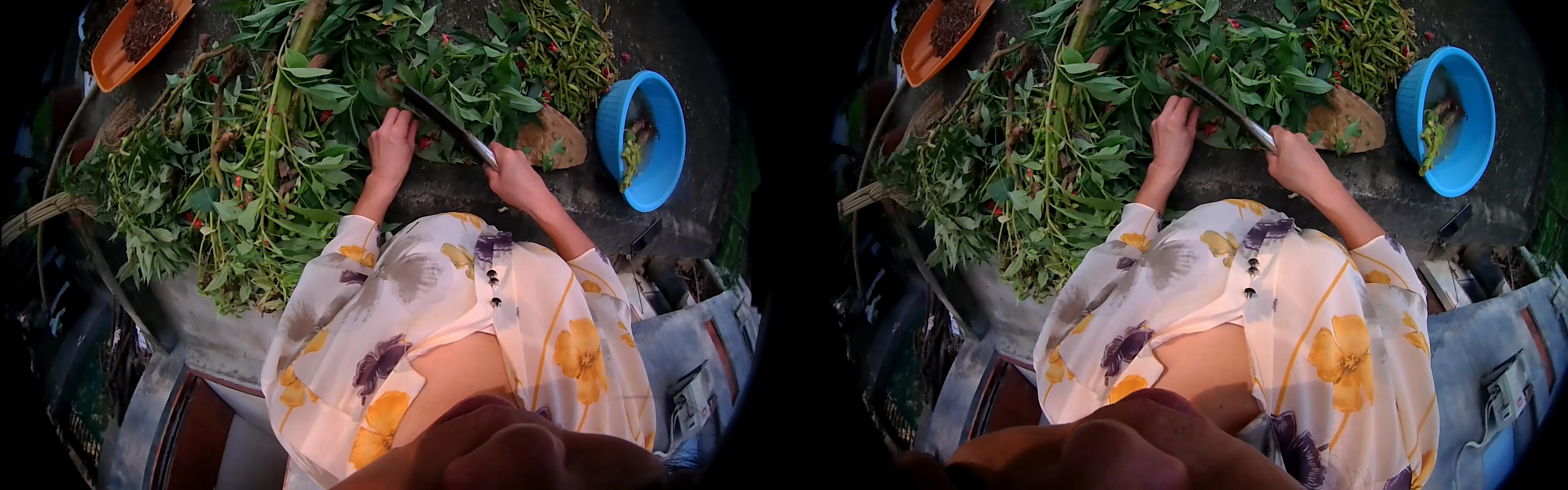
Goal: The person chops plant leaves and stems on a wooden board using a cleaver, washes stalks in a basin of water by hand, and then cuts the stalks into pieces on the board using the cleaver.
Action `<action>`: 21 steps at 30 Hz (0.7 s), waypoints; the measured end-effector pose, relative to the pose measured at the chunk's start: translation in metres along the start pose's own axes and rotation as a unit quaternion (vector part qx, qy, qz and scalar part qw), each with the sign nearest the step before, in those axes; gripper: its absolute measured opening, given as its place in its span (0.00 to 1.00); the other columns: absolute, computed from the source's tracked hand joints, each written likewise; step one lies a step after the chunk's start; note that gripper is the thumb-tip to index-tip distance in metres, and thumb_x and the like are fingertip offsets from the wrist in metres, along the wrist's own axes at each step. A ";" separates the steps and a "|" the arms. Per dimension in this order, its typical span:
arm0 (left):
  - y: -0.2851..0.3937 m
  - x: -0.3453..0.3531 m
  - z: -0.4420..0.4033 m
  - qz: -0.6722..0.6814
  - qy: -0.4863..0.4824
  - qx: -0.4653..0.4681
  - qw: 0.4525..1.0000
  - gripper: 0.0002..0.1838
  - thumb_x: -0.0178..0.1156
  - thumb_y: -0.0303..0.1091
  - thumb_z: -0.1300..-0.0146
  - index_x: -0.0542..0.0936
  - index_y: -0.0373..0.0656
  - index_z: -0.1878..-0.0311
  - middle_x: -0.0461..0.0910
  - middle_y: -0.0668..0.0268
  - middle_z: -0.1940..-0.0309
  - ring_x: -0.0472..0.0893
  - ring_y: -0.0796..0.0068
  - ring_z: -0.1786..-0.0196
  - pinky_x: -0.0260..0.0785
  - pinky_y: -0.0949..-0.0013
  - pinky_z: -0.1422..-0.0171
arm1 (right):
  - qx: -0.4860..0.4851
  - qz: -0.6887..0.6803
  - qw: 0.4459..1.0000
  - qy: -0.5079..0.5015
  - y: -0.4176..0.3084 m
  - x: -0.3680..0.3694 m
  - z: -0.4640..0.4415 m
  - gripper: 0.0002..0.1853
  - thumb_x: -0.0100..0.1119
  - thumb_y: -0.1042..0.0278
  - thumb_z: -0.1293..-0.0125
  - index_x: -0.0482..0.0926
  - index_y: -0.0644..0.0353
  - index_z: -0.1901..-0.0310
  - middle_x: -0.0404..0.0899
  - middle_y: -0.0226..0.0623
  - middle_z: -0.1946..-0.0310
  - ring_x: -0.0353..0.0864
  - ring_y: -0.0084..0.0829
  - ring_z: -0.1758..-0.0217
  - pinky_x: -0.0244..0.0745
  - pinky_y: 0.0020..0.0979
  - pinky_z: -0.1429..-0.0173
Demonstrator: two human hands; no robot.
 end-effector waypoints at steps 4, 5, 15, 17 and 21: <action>0.003 0.000 -0.002 0.017 -0.016 0.012 1.000 0.07 0.64 0.25 0.41 0.79 0.39 0.59 0.77 0.54 0.62 0.81 0.42 0.64 0.75 0.46 0.62 | 0.017 0.006 1.000 0.021 0.002 0.012 0.004 0.09 0.57 0.74 0.38 0.76 0.69 0.58 0.81 0.65 0.69 0.82 0.65 0.60 0.77 0.57 0.53; 0.004 0.000 -0.002 0.015 -0.016 0.018 1.000 0.07 0.64 0.25 0.41 0.79 0.39 0.59 0.77 0.54 0.62 0.81 0.42 0.64 0.75 0.46 0.62 | 0.029 0.013 0.999 0.033 0.002 0.016 0.007 0.09 0.57 0.74 0.39 0.76 0.69 0.58 0.81 0.64 0.69 0.82 0.65 0.60 0.77 0.57 0.53; 0.025 -0.028 0.017 0.052 -0.026 -0.011 0.998 0.09 0.64 0.22 0.42 0.83 0.34 0.58 0.80 0.53 0.61 0.82 0.49 0.60 0.74 0.57 0.54 | -0.025 -0.025 0.998 0.045 0.008 0.006 0.010 0.08 0.58 0.72 0.39 0.77 0.70 0.62 0.81 0.64 0.69 0.82 0.63 0.60 0.77 0.55 0.52; 0.032 -0.040 0.011 0.092 0.049 -0.044 0.994 0.08 0.62 0.20 0.39 0.82 0.34 0.56 0.77 0.53 0.56 0.81 0.48 0.58 0.75 0.55 0.53 | -0.023 -0.062 0.997 0.047 0.011 -0.003 0.023 0.09 0.59 0.70 0.37 0.76 0.69 0.63 0.80 0.61 0.71 0.82 0.62 0.64 0.76 0.53 0.56; 0.031 -0.020 -0.017 0.087 0.093 0.026 0.991 0.12 0.59 0.22 0.35 0.79 0.35 0.48 0.75 0.49 0.47 0.79 0.48 0.49 0.74 0.57 0.46 | 0.025 -0.172 0.982 0.068 0.027 -0.018 0.070 0.10 0.62 0.68 0.35 0.76 0.67 0.61 0.73 0.47 0.81 0.74 0.48 0.78 0.70 0.41 0.67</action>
Point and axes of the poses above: each hand's wrist, its own z-axis away from the middle knuckle, its own x-axis out of the palm, y = z × x, the point moved 1 cm from there along -z, towards the middle knuckle
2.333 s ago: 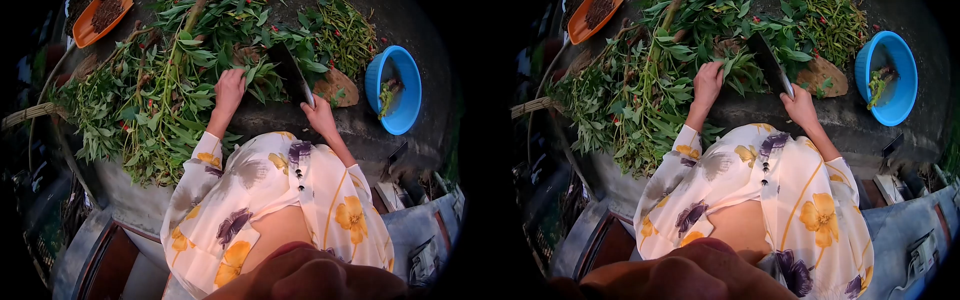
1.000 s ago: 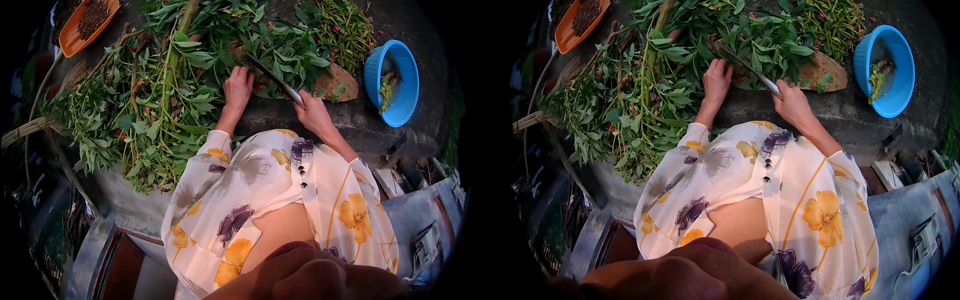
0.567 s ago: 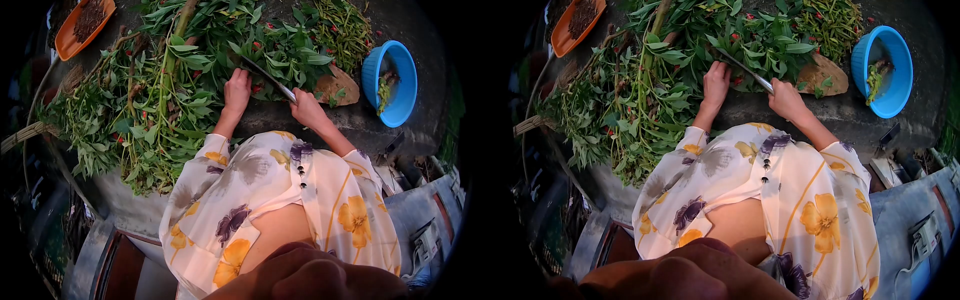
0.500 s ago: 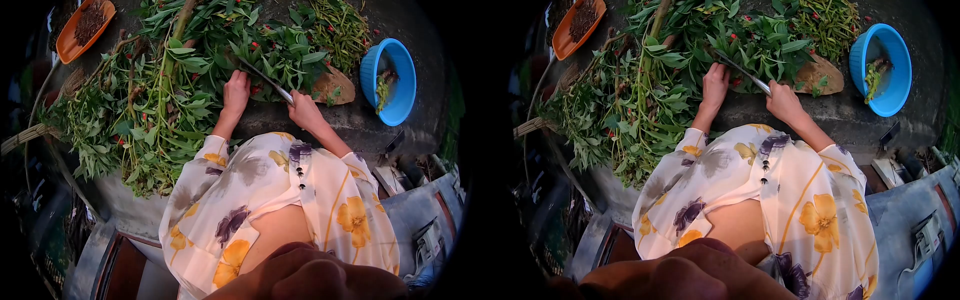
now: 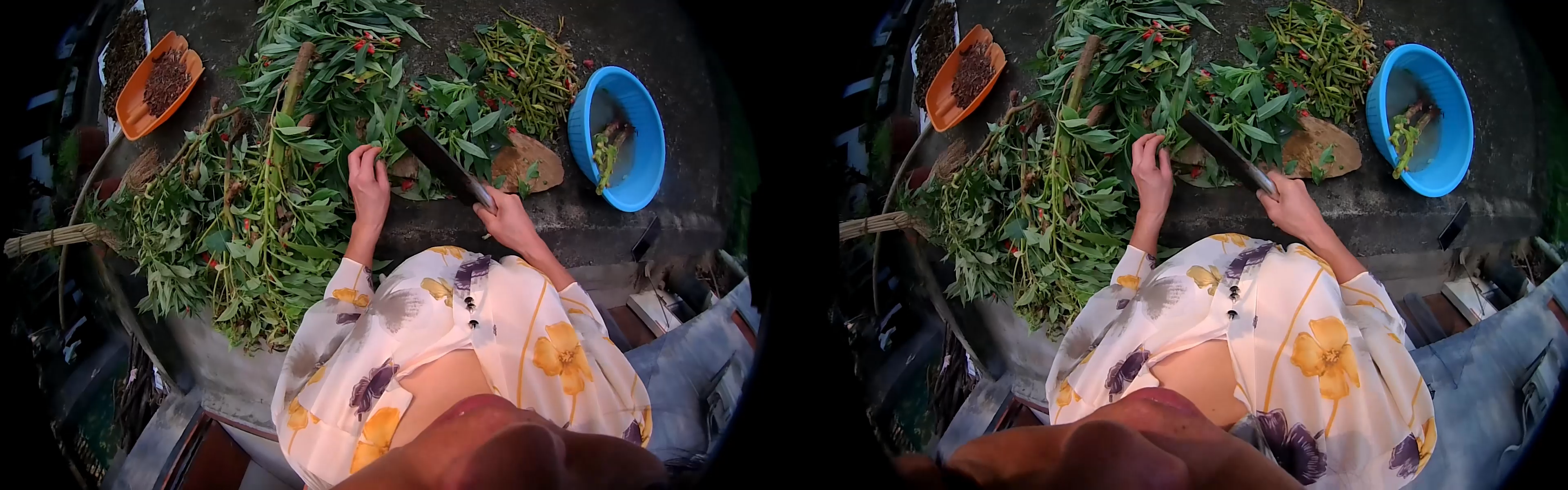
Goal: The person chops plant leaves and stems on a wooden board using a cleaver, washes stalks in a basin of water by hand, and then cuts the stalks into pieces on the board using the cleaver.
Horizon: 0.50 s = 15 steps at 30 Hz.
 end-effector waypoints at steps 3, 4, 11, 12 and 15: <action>-0.010 0.033 -0.009 -0.024 -0.059 0.004 0.998 0.26 0.62 0.34 0.32 0.70 0.35 0.34 0.69 0.45 0.35 0.70 0.44 0.35 0.64 0.51 0.32 | 0.040 -0.032 0.986 0.156 0.018 -0.018 0.020 0.09 0.61 0.69 0.34 0.78 0.67 0.58 0.71 0.44 0.83 0.73 0.39 0.80 0.70 0.39 0.68; -0.008 0.041 -0.012 -0.055 -0.069 0.016 0.996 0.32 0.63 0.39 0.32 0.66 0.34 0.30 0.66 0.44 0.31 0.67 0.42 0.32 0.59 0.48 0.28 | 0.044 -0.033 0.985 0.162 0.028 -0.021 0.020 0.09 0.61 0.69 0.34 0.78 0.67 0.58 0.71 0.44 0.83 0.73 0.39 0.80 0.70 0.39 0.68; 0.024 0.071 -0.020 -0.043 -0.163 0.071 0.983 0.68 0.78 0.60 0.56 0.48 0.41 0.20 0.48 0.38 0.23 0.57 0.34 0.26 0.50 0.41 0.23 | 0.119 -0.007 0.955 0.272 0.071 -0.026 -0.008 0.11 0.58 0.68 0.35 0.77 0.69 0.58 0.79 0.61 0.71 0.81 0.63 0.59 0.75 0.50 0.59; 0.025 0.071 -0.024 -0.054 -0.167 0.083 0.981 0.69 0.79 0.60 0.58 0.48 0.42 0.20 0.47 0.37 0.23 0.57 0.33 0.27 0.50 0.40 0.24 | 0.119 -0.007 0.954 0.275 0.069 -0.028 -0.011 0.11 0.58 0.68 0.35 0.77 0.69 0.58 0.79 0.61 0.71 0.81 0.63 0.59 0.75 0.50 0.59; 0.028 0.075 -0.046 -0.076 -0.199 0.106 0.971 0.71 0.81 0.60 0.62 0.48 0.49 0.19 0.46 0.38 0.23 0.59 0.33 0.28 0.50 0.36 0.25 | 0.132 0.027 0.964 0.228 0.053 -0.036 -0.021 0.11 0.57 0.71 0.36 0.76 0.69 0.56 0.79 0.65 0.69 0.81 0.64 0.57 0.73 0.56 0.55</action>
Point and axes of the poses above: each hand's wrist, its own z-axis away from the middle knuckle, its own x-axis out of the palm, y = z × x, the point moved 1 cm from there along -z, towards the middle knuckle
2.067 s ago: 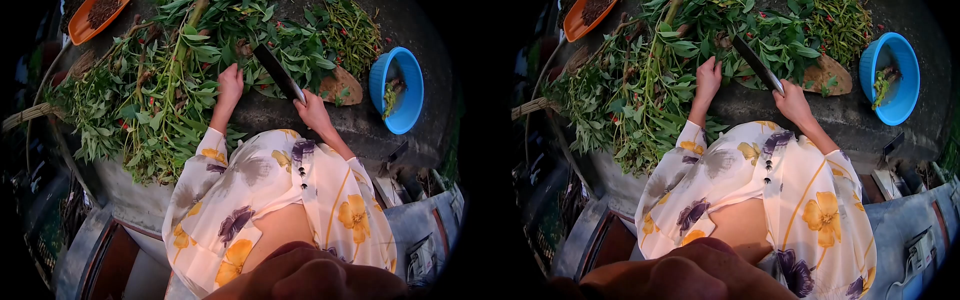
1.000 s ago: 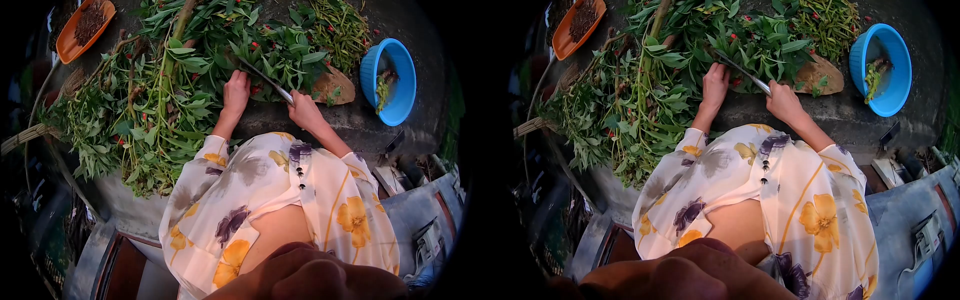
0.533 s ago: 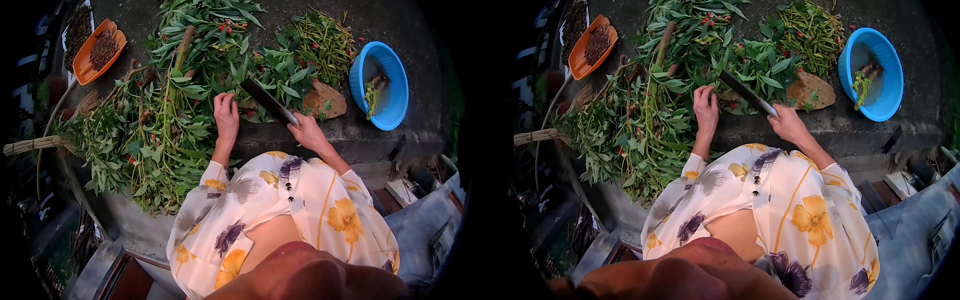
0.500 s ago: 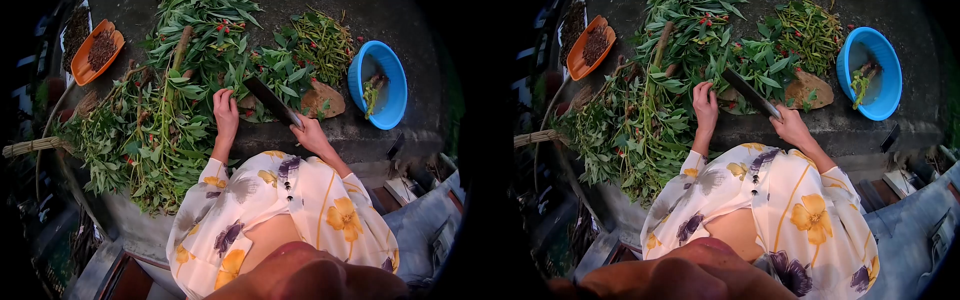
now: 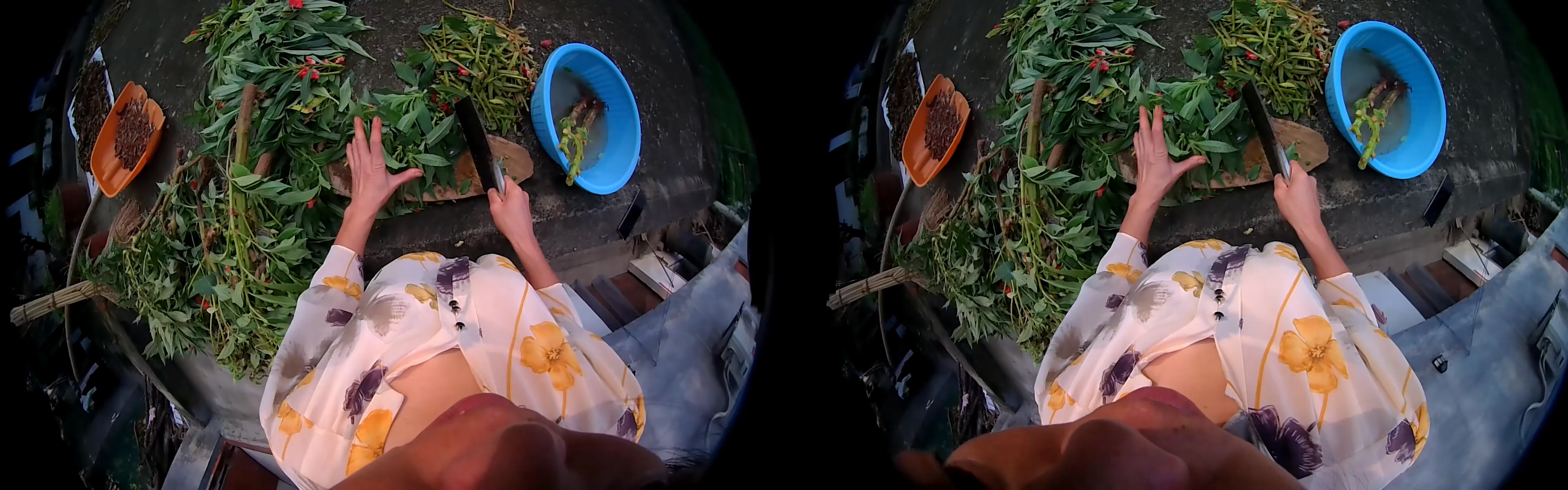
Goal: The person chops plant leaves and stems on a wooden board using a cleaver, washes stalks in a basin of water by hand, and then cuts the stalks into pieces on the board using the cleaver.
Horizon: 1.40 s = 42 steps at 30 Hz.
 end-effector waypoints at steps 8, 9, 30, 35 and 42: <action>-0.012 0.019 -0.046 0.083 -0.130 0.014 0.988 0.65 0.81 0.35 0.60 0.51 0.59 0.19 0.57 0.41 0.27 0.65 0.38 0.31 0.59 0.50 0.26 | -0.075 -0.022 0.992 -0.099 -0.038 0.030 -0.001 0.13 0.56 0.73 0.40 0.74 0.74 0.57 0.79 0.70 0.69 0.81 0.67 0.59 0.75 0.57 0.54; -0.013 0.017 -0.047 0.137 -0.143 -0.006 0.980 0.62 0.79 0.29 0.58 0.52 0.58 0.20 0.57 0.42 0.27 0.65 0.38 0.30 0.59 0.51 0.25 | -0.095 -0.040 0.990 -0.098 -0.040 0.038 -0.001 0.13 0.55 0.72 0.40 0.74 0.75 0.58 0.78 0.68 0.71 0.81 0.66 0.61 0.75 0.55 0.56; -0.040 -0.155 -0.212 0.107 0.179 -0.015 0.978 0.44 0.68 0.27 0.50 0.65 0.45 0.27 0.77 0.51 0.43 0.80 0.54 0.44 0.74 0.59 0.40 | -0.304 -0.094 0.938 -0.138 -0.236 0.004 -0.147 0.10 0.55 0.68 0.40 0.75 0.67 0.63 0.75 0.44 0.79 0.78 0.38 0.75 0.72 0.42 0.64; -0.081 -0.211 -0.292 0.327 0.056 -0.154 0.931 0.17 0.65 0.24 0.44 0.81 0.41 0.50 0.85 0.68 0.64 0.83 0.76 0.65 0.76 0.69 0.64 | -0.389 -0.058 0.917 -0.071 -0.324 0.011 -0.227 0.12 0.58 0.64 0.39 0.77 0.65 0.60 0.76 0.35 0.79 0.76 0.30 0.76 0.71 0.38 0.67; -0.186 -0.223 -0.323 0.190 0.273 -0.434 0.837 0.44 0.70 0.36 0.47 0.63 0.43 0.26 0.74 0.51 0.38 0.74 0.53 0.33 0.69 0.59 0.32 | -0.324 -0.127 0.937 -0.034 -0.315 0.032 -0.265 0.13 0.59 0.63 0.39 0.78 0.66 0.61 0.77 0.36 0.76 0.77 0.30 0.72 0.72 0.37 0.64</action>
Point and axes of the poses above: each hand's wrist, its own z-axis away from the middle knuckle, its own x-axis out of the palm, y = z × x, the point moved 1 cm from there along -z, towards the middle knuckle
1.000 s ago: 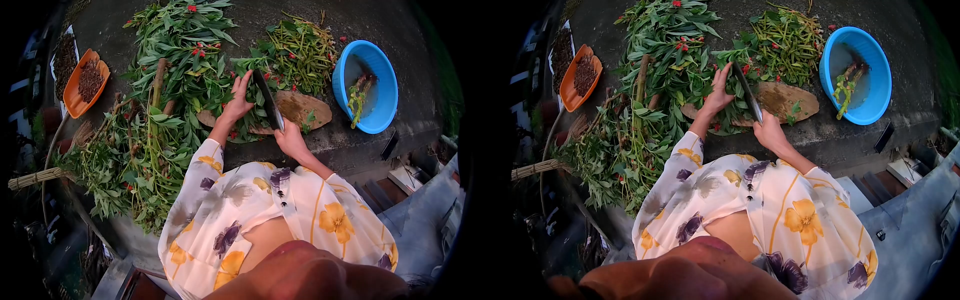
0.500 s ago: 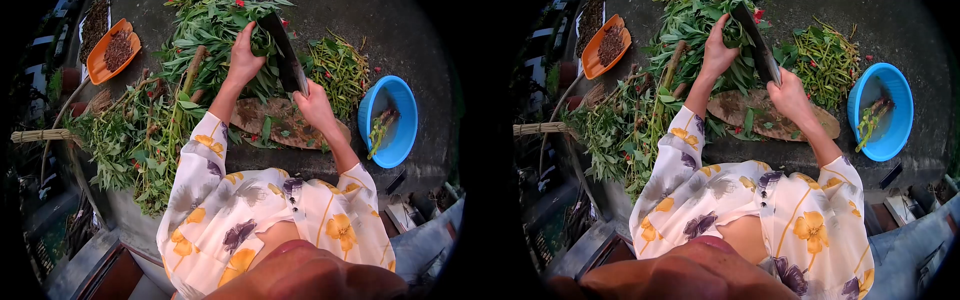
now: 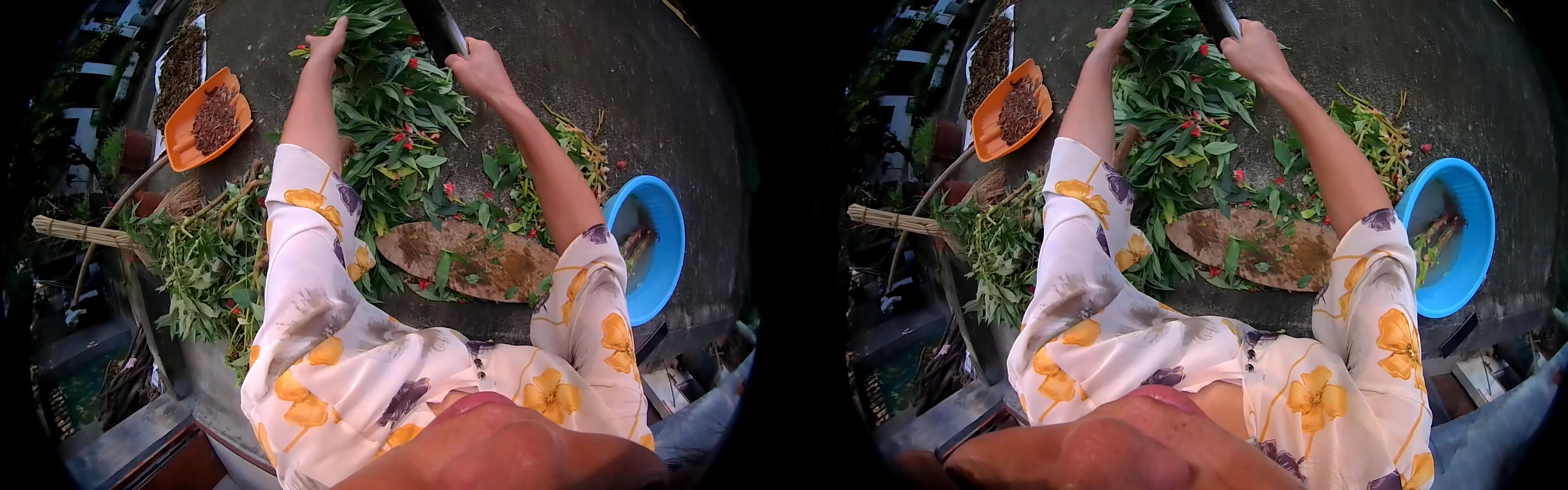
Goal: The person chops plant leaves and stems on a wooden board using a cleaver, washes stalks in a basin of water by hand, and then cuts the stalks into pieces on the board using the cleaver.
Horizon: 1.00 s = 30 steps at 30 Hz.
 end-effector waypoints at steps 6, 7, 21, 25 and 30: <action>-0.049 -0.012 0.021 -0.322 0.009 0.457 0.829 0.21 0.66 0.37 0.39 0.81 0.48 0.42 0.76 0.59 0.44 0.77 0.56 0.42 0.72 0.57 0.38 | 0.124 -0.108 0.986 -0.013 0.077 0.002 0.146 0.08 0.59 0.68 0.39 0.75 0.65 0.68 0.70 0.27 0.79 0.68 0.21 0.75 0.65 0.32 0.68; -0.054 -0.005 0.036 -0.318 -0.046 0.491 0.810 0.12 0.64 0.35 0.38 0.85 0.49 0.51 0.77 0.61 0.49 0.77 0.55 0.46 0.72 0.55 0.39 | 0.143 -0.130 0.981 -0.002 0.084 0.005 0.168 0.08 0.58 0.70 0.39 0.74 0.65 0.70 0.69 0.27 0.80 0.67 0.21 0.75 0.65 0.32 0.68; -0.025 -0.112 0.030 -0.111 -0.179 0.159 0.964 0.16 0.67 0.41 0.37 0.86 0.34 0.62 0.84 0.64 0.73 0.81 0.71 0.74 0.73 0.65 0.66 | 0.312 -0.242 0.918 -0.011 0.097 -0.026 0.299 0.06 0.59 0.74 0.36 0.72 0.60 0.68 0.67 0.21 0.82 0.65 0.15 0.82 0.58 0.26 0.78; -0.005 -0.134 0.076 0.022 -0.106 0.163 0.981 0.17 0.71 0.35 0.40 0.81 0.28 0.59 0.83 0.62 0.71 0.82 0.76 0.73 0.73 0.72 0.73 | 0.356 -0.275 0.893 -0.014 0.094 -0.021 0.307 0.09 0.60 0.74 0.36 0.69 0.57 0.70 0.65 0.21 0.85 0.63 0.16 0.87 0.55 0.26 0.83; 0.000 -0.077 0.164 -0.063 -0.049 0.265 0.961 0.23 0.65 0.37 0.36 0.63 0.30 0.55 0.82 0.55 0.79 0.79 0.71 0.83 0.73 0.68 0.76 | 0.338 -0.250 0.906 -0.038 0.095 -0.014 0.312 0.08 0.61 0.71 0.37 0.72 0.59 0.70 0.66 0.22 0.84 0.65 0.17 0.85 0.58 0.27 0.80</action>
Point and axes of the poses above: each hand's wrist, its own z-axis away from the middle knuckle, its own x-axis out of the palm, y = z × x, the point moved 1 cm from there along -z, towards the middle knuckle
